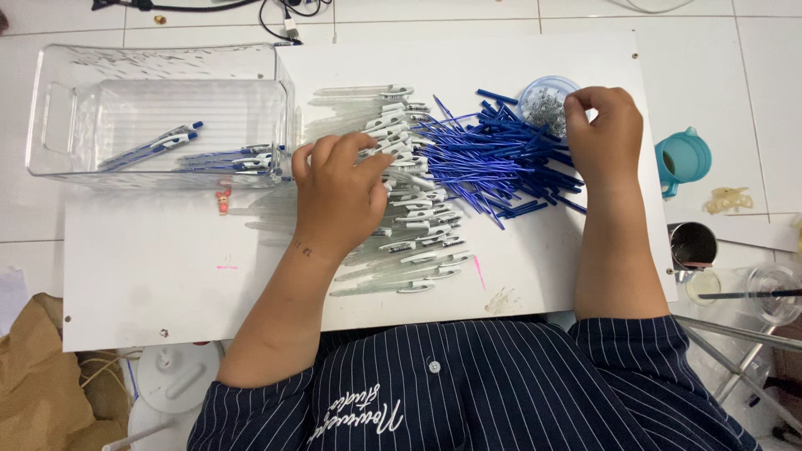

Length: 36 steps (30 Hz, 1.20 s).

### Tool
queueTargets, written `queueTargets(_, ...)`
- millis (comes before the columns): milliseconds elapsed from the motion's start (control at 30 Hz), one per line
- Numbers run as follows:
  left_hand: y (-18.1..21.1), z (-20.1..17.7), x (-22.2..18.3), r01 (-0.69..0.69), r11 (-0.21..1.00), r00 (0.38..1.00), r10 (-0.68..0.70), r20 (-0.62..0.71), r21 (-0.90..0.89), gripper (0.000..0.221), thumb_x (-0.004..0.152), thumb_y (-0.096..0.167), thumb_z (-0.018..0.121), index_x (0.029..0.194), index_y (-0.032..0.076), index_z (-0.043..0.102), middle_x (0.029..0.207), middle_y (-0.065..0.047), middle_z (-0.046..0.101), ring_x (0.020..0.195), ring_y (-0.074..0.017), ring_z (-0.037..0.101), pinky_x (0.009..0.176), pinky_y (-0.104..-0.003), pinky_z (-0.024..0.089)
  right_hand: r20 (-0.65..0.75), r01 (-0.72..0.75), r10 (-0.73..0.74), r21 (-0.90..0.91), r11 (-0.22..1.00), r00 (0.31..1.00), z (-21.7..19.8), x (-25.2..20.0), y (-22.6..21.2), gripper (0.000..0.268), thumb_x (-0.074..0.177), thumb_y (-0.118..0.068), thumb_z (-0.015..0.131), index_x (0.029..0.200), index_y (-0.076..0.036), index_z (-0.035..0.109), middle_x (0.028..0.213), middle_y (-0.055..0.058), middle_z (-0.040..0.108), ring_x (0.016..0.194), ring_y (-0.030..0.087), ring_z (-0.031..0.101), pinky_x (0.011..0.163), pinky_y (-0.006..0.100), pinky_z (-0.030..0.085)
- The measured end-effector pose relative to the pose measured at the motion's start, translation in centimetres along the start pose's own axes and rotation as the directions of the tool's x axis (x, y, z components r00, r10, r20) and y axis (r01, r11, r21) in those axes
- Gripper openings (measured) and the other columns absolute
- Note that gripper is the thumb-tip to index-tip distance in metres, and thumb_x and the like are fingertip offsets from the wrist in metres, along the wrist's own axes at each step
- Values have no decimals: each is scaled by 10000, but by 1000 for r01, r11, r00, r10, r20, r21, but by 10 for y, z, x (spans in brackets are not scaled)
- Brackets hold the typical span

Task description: The person assembles ballpoint pens by hand, inserting blue ink refills into white pen barrels and placing the completed pens into a clear container.

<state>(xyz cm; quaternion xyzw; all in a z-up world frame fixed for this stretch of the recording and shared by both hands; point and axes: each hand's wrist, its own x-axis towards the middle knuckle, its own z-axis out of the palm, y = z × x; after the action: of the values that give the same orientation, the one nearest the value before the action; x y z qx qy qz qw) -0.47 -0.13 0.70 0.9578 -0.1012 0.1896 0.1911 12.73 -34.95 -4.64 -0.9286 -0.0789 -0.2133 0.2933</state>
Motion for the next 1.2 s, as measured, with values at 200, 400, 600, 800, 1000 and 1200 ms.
queueTargets(200, -11, 7, -5, 77, 997, 995, -77, 66, 2, 313, 760, -13, 715, 1032, 124, 786, 1139, -73, 631, 1157, -322, 537, 1052, -690, 182, 39, 100, -94, -166, 981, 995, 14, 2, 25, 144, 964, -118, 855, 1094, -58, 839, 910, 130, 702, 886, 348, 683, 801, 405, 557)
queueTargets(400, -23, 19, -9, 81, 993, 996, -83, 16, 81, 242, 716, 60, 717, 895, 218, 759, 1013, 24, 561, 1007, -257, 523, 1040, -659, 276, 87, 121, -112, -115, 986, 990, 2, 4, 28, 144, 1035, -158, 708, 1063, -86, 829, 959, 104, 735, 964, 316, 664, 888, 450, 485)
queueTargets(600, -35, -7, -5, 206, 977, 954, -214, 210, 59, 433, 795, 76, 673, 1202, 205, 742, 1044, -59, 580, 1000, -346, 495, 813, -517, 437, 76, 135, -129, -75, 988, 989, -7, 1, 13, 132, 1078, -104, 685, 1070, -69, 812, 987, 66, 741, 1004, 283, 636, 940, 439, 463)
queueTargets(800, -67, -62, -1, 239, 967, 971, -236, -46, 84, 446, 803, 17, 641, 1217, 114, 775, 1063, -148, 624, 956, -419, 501, 789, -518, 517, 7, 171, -171, -78, 982, 985, -12, -2, 11, 95, 1113, -95, 715, 1082, -83, 804, 1004, 46, 720, 912, 256, 581, 918, 436, 455)
queueTargets(1000, -175, -92, 31, 591, 736, 703, -671, 237, 331, 542, 886, 73, 500, 1382, 229, 654, 1374, -107, 580, 1243, -387, 434, 906, -556, 466, 51, 215, -211, -88, 973, 976, -8, -4, 5, 95, 1082, -46, 729, 1085, -74, 820, 1019, 113, 707, 897, 286, 586, 944, 439, 448)
queueTargets(1200, -238, -55, 44, 614, 537, 413, -843, 344, 579, 433, 851, 91, 645, 1195, 332, 748, 1236, -43, 689, 1173, -359, 617, 862, -501, 555, 111, 312, -294, -212, 926, 949, 5, -4, 2, 91, 1020, -76, 770, 1086, -78, 833, 955, 138, 731, 875, 362, 629, 883, 447, 466)
